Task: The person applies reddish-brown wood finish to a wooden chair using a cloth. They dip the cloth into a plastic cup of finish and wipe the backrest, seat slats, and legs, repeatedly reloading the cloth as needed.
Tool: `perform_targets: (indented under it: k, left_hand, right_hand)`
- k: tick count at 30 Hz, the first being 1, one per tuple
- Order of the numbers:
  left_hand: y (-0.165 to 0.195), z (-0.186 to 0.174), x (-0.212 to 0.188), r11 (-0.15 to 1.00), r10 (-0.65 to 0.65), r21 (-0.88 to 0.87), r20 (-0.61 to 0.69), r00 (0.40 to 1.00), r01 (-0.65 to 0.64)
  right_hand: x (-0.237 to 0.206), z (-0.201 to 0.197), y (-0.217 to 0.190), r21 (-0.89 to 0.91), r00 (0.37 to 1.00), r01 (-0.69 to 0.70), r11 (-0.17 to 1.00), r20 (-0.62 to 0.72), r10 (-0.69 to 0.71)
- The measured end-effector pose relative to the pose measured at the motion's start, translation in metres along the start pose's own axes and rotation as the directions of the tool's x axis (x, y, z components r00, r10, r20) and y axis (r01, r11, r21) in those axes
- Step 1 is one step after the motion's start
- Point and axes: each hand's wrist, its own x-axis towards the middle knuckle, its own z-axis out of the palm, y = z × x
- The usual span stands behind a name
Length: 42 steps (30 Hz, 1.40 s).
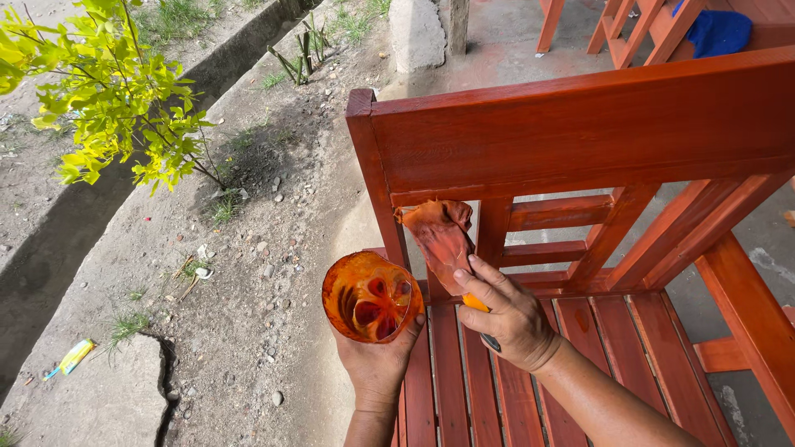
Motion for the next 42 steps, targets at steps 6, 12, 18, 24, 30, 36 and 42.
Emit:
perform_targets:
  k: [6,12,18,24,30,36,42]
  left_hand:
    - [-0.007,-0.01,0.002,0.907,0.166,0.387,0.033,0.986,-0.165]
    - [-0.019,-0.027,0.002,0.899,0.141,0.418,0.016,0.99,-0.135]
    - [-0.027,-0.039,-0.006,0.867,0.167,0.477,-0.003,0.986,-0.146]
    - [-0.021,-0.045,-0.006,0.892,0.14,0.435,-0.009,0.99,-0.122]
    - [-0.012,-0.036,-0.003,0.89,0.179,0.429,-0.009,0.984,-0.158]
    - [-0.014,-0.033,-0.003,0.894,0.145,0.428,0.001,0.989,-0.131]
    - [-0.02,-0.04,-0.006,0.879,0.164,0.451,0.02,0.986,-0.155]
  right_hand:
    - [-0.055,0.05,0.005,-0.022,0.993,-0.053,0.998,0.106,0.055]
    - [-0.109,0.096,0.005,0.013,0.941,-0.19,0.982,0.286,0.178]
    - [-0.124,0.118,-0.003,0.037,0.805,-0.422,0.906,0.474,0.356]
    - [-0.077,0.09,0.003,0.107,0.723,-0.545,0.832,0.563,0.401]
    - [-0.009,0.023,0.006,0.197,0.812,-0.524,0.829,0.411,0.415]
    - [0.001,-0.021,0.002,0.302,0.916,-0.399,0.866,0.097,0.389]
    - [-0.035,0.034,0.011,0.312,0.871,-0.489,0.815,0.22,0.438]
